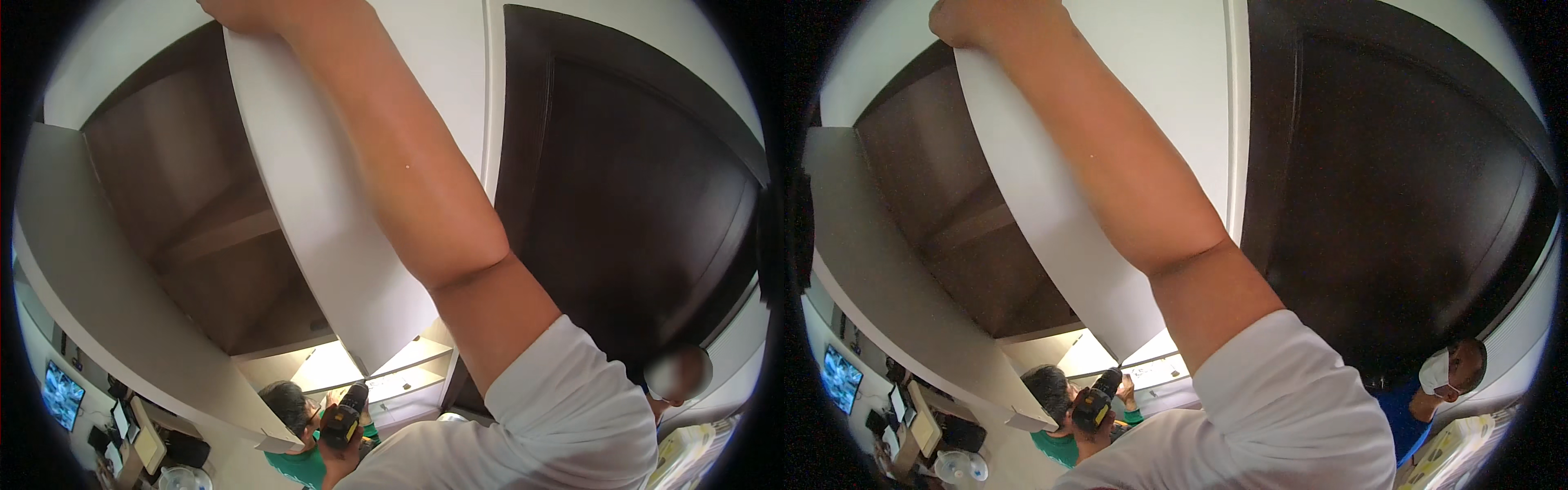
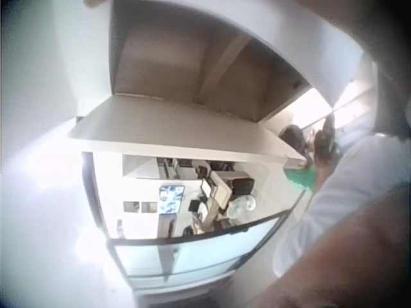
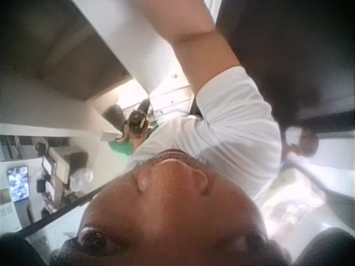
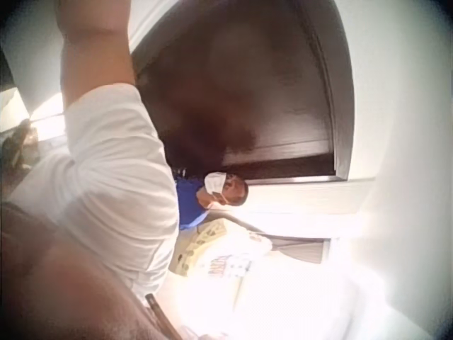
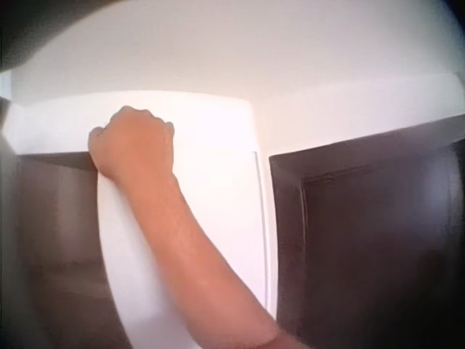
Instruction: The person uses a cordless drill to fasten screws into a white cabinet door, securing it to the cabinet frame. They repeatedly align the door, drive screws, and test the door's movement while a coworker assists with the lower section of the unit.
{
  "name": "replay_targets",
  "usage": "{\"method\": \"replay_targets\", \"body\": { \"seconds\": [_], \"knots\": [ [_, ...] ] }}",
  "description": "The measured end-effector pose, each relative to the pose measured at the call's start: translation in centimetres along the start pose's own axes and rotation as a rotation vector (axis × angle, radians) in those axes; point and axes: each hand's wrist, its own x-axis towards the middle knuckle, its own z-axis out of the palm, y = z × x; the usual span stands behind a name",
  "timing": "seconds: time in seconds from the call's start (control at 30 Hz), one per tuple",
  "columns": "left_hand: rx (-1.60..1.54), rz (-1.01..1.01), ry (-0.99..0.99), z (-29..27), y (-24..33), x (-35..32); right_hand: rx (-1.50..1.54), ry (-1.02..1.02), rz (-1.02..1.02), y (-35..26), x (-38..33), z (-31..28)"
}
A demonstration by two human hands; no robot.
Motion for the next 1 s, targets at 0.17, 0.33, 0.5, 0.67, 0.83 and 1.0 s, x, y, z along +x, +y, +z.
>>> {"method": "replay_targets", "body": {
  "seconds": [0.17, 0.33, 0.5, 0.67, 0.83, 1.0],
  "knots": [
    [0.166, 0.108, 0.026, -1.6, -0.7, 0.1, 0.031, 0.015, -0.036, 0.0, -1.2, -0.3],
    [0.127, -0.044, -0.005, -0.9, 4.2, 1.1, 0.034, -0.01, -0.051, 0.2, -0.9, -1.0],
    [0.176, 0.258, 0.007, 0.3, 3.8, 1.8, -0.004, -0.047, -0.016, 0.5, 0.5, 0.6],
    [0.184, 0.144, 0.052, -0.4, 2.8, 0.0, -0.125, 0.106, -0.049, 0.9, 0.6, 3.8],
    [0.279, 0.238, 0.098, -0.6, 1.3, -1.6, -0.088, 0.142, -0.003, 1.6, 1.1, 6.2],
    [0.355, 0.284, 0.094, -0.7, 1.8, -2.0, -0.271, 0.112, -0.01, 2.0, 1.1, 8.6]
  ]
}}
